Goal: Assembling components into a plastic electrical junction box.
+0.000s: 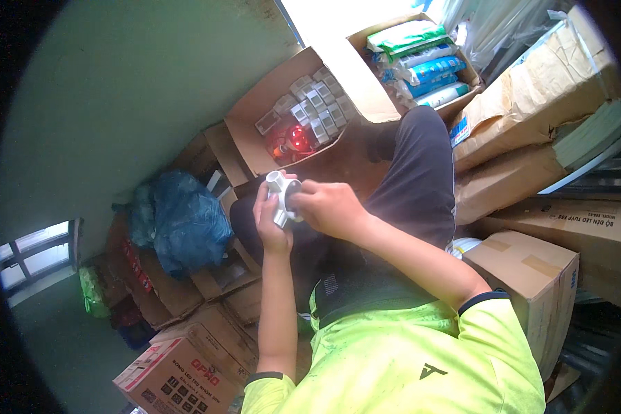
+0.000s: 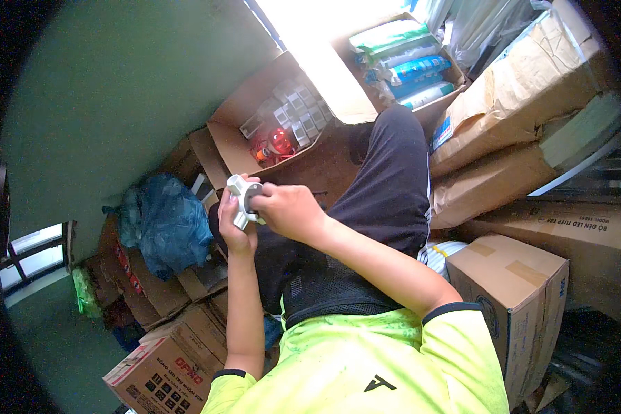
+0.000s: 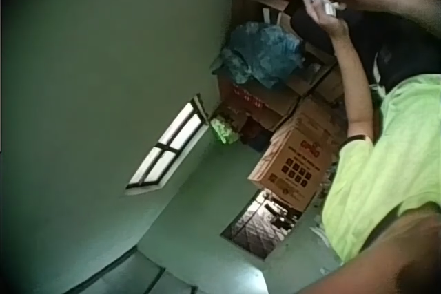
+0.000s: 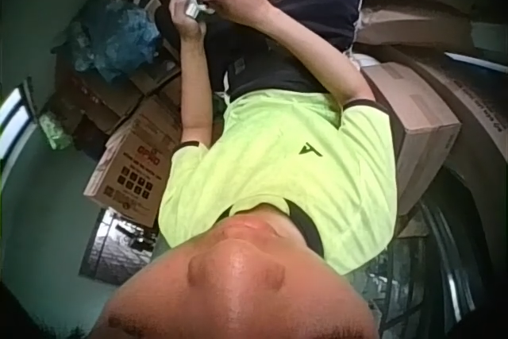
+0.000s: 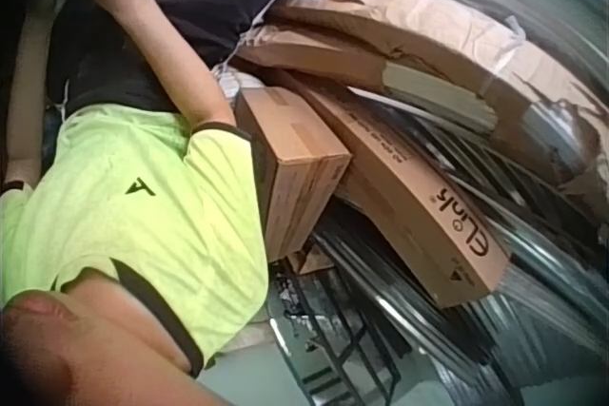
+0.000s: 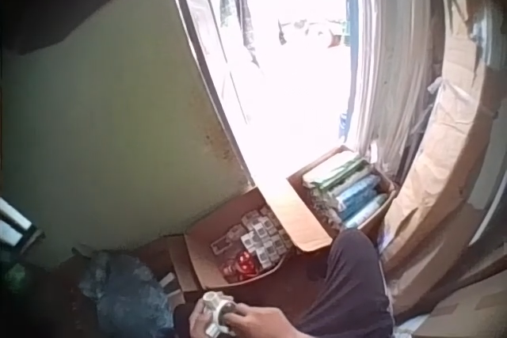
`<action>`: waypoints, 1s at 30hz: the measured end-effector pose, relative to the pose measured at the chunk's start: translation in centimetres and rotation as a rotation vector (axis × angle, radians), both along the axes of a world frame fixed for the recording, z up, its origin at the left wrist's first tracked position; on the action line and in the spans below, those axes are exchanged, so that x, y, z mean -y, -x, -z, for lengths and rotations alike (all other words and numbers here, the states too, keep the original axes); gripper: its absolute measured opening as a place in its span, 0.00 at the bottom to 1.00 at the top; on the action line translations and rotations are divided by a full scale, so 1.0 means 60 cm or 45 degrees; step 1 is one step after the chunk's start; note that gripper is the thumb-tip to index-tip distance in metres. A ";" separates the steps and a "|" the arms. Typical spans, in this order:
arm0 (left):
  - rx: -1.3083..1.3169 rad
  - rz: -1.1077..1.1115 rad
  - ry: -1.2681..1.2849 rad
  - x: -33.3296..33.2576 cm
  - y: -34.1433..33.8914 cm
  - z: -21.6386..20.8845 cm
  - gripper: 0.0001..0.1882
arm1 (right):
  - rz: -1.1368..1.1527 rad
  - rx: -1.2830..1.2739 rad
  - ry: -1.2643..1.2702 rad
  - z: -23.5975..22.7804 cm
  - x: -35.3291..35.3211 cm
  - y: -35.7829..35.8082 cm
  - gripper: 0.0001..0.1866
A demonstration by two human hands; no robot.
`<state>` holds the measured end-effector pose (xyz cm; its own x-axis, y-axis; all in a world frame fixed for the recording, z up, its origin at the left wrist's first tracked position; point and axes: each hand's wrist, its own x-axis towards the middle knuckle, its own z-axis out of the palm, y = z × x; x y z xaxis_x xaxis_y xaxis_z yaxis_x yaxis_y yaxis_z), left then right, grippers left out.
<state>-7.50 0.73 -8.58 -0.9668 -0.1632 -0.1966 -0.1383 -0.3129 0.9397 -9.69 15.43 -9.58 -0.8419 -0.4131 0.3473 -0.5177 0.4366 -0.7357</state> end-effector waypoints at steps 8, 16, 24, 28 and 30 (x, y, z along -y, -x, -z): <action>0.032 0.038 -0.086 0.005 -0.005 0.007 0.25 | 0.099 -0.061 -0.224 -0.027 -0.005 0.004 0.05; 0.070 0.102 -0.205 0.005 -0.009 0.018 0.27 | -0.054 0.043 -0.404 -0.016 -0.015 -0.001 0.07; 0.233 0.195 -0.881 0.049 -0.012 0.010 0.42 | 0.361 0.758 0.455 -0.048 -0.070 0.031 0.10; 0.239 0.283 -1.042 0.033 -0.019 -0.012 0.55 | 0.211 0.863 0.874 -0.048 -0.054 0.046 0.12; 0.191 0.265 -0.976 0.029 -0.027 -0.018 0.55 | 0.130 0.888 0.895 -0.052 -0.051 0.047 0.13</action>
<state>-5.89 -1.02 -7.49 -0.9170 0.2500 -0.3109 -0.3722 -0.8166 0.4411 -12.53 18.52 -6.45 -0.9708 -0.2176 -0.1010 0.1450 -0.1969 -0.9696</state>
